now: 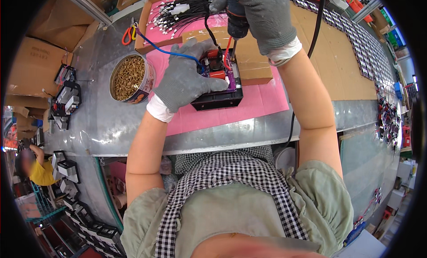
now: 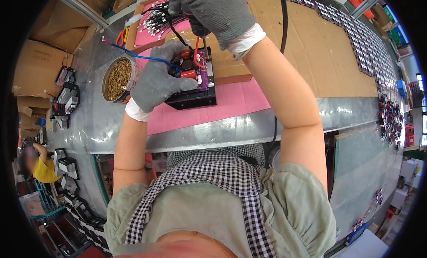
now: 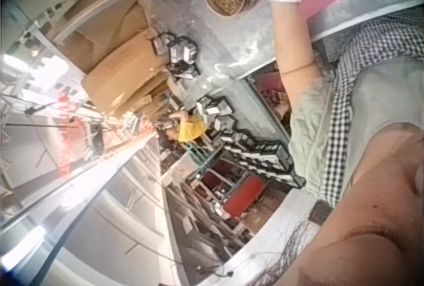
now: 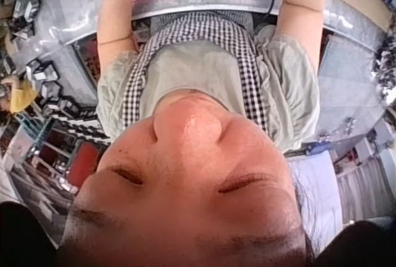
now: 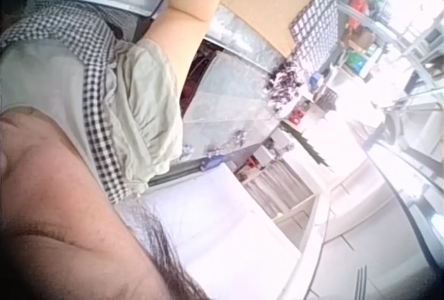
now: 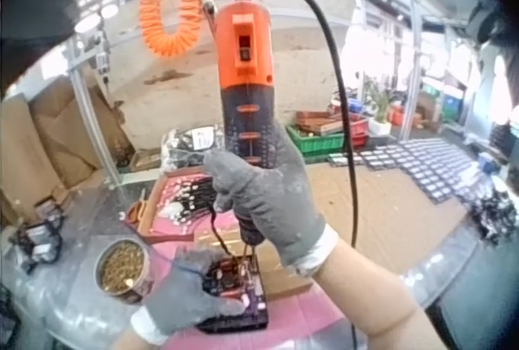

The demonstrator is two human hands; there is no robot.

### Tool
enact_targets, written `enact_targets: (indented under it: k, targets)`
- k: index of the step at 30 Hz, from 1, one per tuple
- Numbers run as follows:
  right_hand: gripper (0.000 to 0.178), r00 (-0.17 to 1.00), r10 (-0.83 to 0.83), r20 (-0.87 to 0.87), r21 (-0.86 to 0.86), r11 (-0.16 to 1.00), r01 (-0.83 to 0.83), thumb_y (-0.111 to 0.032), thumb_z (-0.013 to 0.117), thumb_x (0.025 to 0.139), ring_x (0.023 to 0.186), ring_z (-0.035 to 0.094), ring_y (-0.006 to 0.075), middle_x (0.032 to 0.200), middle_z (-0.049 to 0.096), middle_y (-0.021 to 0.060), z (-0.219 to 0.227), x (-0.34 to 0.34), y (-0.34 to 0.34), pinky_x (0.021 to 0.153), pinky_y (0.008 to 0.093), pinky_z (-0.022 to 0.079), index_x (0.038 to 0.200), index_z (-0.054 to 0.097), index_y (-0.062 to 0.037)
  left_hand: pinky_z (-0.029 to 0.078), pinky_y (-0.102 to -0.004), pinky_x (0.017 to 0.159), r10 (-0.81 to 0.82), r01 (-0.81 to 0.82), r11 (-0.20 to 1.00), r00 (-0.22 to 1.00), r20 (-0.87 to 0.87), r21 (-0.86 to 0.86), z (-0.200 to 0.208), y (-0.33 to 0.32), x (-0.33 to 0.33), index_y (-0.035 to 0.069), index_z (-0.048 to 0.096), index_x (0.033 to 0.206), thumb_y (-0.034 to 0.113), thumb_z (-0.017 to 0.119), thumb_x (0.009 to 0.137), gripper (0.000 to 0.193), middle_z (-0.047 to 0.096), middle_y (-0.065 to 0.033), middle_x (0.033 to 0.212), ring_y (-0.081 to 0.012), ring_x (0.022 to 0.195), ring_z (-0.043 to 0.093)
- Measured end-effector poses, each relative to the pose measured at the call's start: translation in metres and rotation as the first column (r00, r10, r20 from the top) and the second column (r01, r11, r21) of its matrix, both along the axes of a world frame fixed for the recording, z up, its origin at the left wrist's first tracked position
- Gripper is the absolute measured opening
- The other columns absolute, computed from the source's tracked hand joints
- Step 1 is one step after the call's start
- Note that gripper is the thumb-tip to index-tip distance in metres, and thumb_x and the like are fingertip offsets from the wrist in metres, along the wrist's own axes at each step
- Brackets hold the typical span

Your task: Assembling and screwing together components of a purple electronic device using an electric screwdriver.

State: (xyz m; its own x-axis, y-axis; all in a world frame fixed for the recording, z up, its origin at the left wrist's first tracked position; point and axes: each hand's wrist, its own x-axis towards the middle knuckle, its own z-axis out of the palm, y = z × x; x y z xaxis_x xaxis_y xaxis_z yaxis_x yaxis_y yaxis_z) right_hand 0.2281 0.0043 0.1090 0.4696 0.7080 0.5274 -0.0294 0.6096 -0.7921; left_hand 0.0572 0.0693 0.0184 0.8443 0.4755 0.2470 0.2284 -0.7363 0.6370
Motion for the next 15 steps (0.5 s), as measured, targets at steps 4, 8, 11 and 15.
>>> enact_targets:
  k: [4,8,11,15]
  targets:
    - [0.032,0.987,0.126,0.099,0.197,0.970,-0.144,-0.016,0.078,0.089,0.061,0.061,0.0084,0.080,0.062,0.0019,-0.005,0.005,0.007,0.050,0.0219,0.050,0.110,0.057,-0.0051,0.038,-0.0449,0.104,-0.030,0.027,0.997,0.999,-0.032,-0.065,0.001,0.002,0.002,0.003,0.056,0.137,0.042,0.090,0.063,0.090,0.062,-0.0171,0.125,-0.0322,0.110,0.057]
    - [0.029,1.000,0.014,0.024,-0.176,0.984,-0.009,-0.019,0.076,0.090,0.060,0.062,0.0095,0.077,0.062,0.0027,0.015,0.000,-0.013,0.050,0.0218,0.050,0.107,0.057,-0.0058,0.047,-0.0416,0.101,0.044,-0.001,0.887,0.996,0.081,-0.461,0.000,0.021,-0.025,0.001,0.054,0.140,0.034,0.081,0.082,0.072,0.062,-0.0188,0.132,-0.0312,0.118,0.059]
    - [0.023,0.998,0.058,0.019,-0.058,0.997,-0.057,-0.019,0.073,0.090,0.057,0.061,0.0109,0.074,0.063,0.0036,0.005,0.007,-0.009,0.049,0.0228,0.049,0.101,0.058,-0.0051,0.051,-0.0400,0.097,0.370,-0.297,0.897,0.910,-0.188,0.328,0.000,0.087,-0.082,0.006,0.054,0.141,0.025,0.070,0.091,0.056,0.065,-0.0216,0.129,-0.0370,0.110,0.067]
    - [0.020,0.995,-0.028,0.097,-0.231,0.972,0.050,-0.014,0.071,0.090,0.056,0.062,0.0113,0.073,0.063,0.0040,0.016,-0.016,-0.014,0.050,0.0230,0.050,0.102,0.058,-0.0048,0.052,-0.0420,0.090,0.542,-0.449,0.839,0.738,-0.401,0.308,-0.050,0.129,-0.158,0.010,0.066,0.120,0.024,0.071,0.088,0.035,0.070,-0.0189,0.113,-0.0360,0.103,0.068]
